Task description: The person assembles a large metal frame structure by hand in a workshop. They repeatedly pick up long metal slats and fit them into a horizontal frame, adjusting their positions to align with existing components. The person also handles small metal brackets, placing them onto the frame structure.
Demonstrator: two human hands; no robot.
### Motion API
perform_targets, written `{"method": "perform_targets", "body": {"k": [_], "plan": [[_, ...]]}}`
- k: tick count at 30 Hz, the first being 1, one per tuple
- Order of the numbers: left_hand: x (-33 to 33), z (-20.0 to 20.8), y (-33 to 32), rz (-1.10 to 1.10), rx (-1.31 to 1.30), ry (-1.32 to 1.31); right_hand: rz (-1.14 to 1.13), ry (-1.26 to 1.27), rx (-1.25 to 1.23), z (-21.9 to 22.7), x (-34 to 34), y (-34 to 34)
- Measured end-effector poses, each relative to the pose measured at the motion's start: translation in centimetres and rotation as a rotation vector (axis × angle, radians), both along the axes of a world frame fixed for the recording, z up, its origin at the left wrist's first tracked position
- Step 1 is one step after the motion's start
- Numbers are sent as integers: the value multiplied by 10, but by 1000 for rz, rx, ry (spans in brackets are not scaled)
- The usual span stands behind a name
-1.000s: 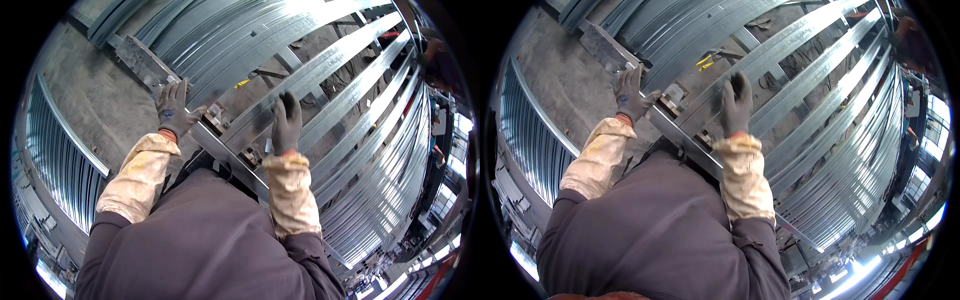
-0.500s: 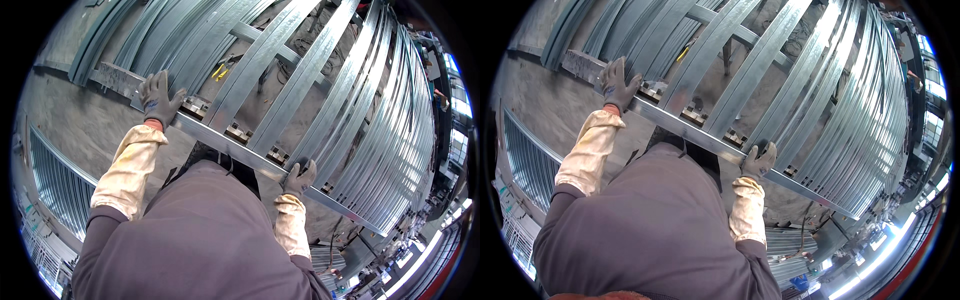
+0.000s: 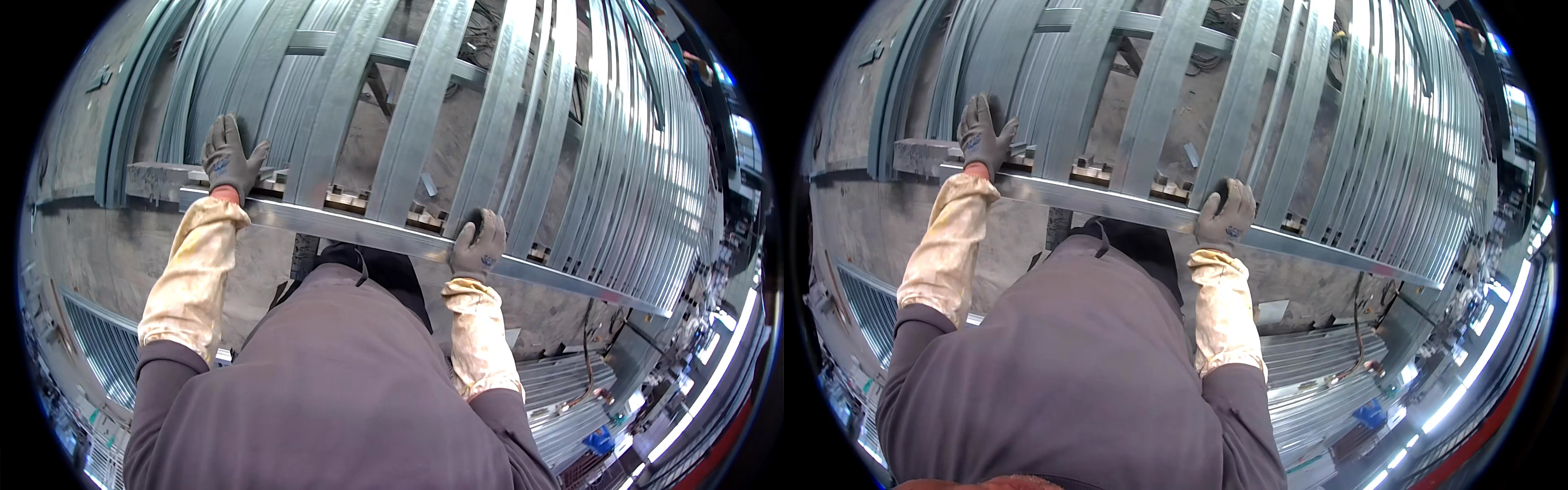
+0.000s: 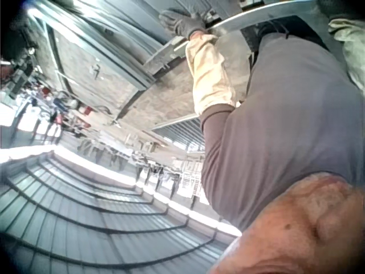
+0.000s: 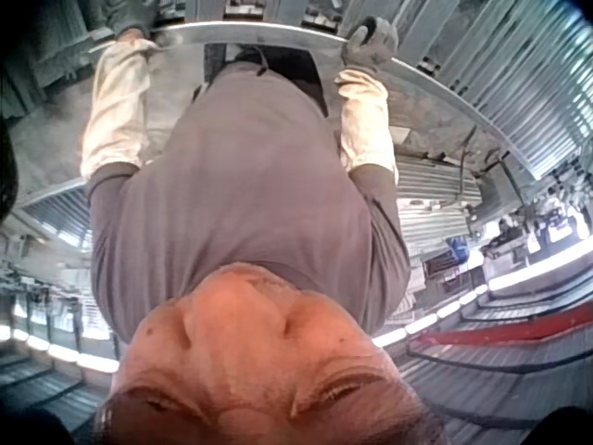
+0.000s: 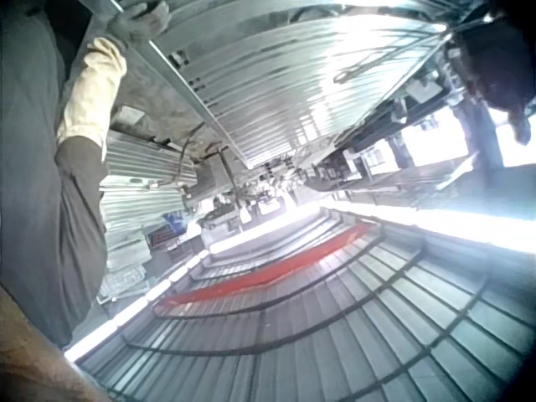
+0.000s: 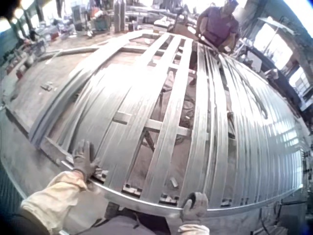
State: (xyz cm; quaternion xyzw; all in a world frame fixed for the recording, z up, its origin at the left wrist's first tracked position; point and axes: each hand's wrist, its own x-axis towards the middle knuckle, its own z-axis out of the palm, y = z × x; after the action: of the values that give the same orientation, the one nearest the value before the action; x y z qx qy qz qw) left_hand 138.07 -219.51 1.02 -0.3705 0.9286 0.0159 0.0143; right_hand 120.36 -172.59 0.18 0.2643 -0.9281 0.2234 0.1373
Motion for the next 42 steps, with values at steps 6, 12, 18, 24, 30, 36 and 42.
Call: {"method": "perform_targets", "body": {"k": [6, 12, 18, 24, 30, 36, 42], "plan": [[-65, 17, 89, -595, 110, -120, -6, -3, -27, 1, 1, 1], [-74, 18, 91, -574, 138, -131, -18, -21, -110, 3, 1, 6], [-88, 26, 132, -511, 38, -151, -111, -189, -474, 10, 2, 30], [-111, 20, 221, -946, 165, -2, -258, -122, -516, 13, -12, 119], [-114, 29, 230, -979, 164, -83, -350, -165, -495, 28, -27, 210], [-135, 43, 280, -825, 209, 68, -451, -224, -575, 6, -50, 272], [-198, 49, 396, -1128, 223, 162, -374, -161, -558, -17, -68, 306]]}}
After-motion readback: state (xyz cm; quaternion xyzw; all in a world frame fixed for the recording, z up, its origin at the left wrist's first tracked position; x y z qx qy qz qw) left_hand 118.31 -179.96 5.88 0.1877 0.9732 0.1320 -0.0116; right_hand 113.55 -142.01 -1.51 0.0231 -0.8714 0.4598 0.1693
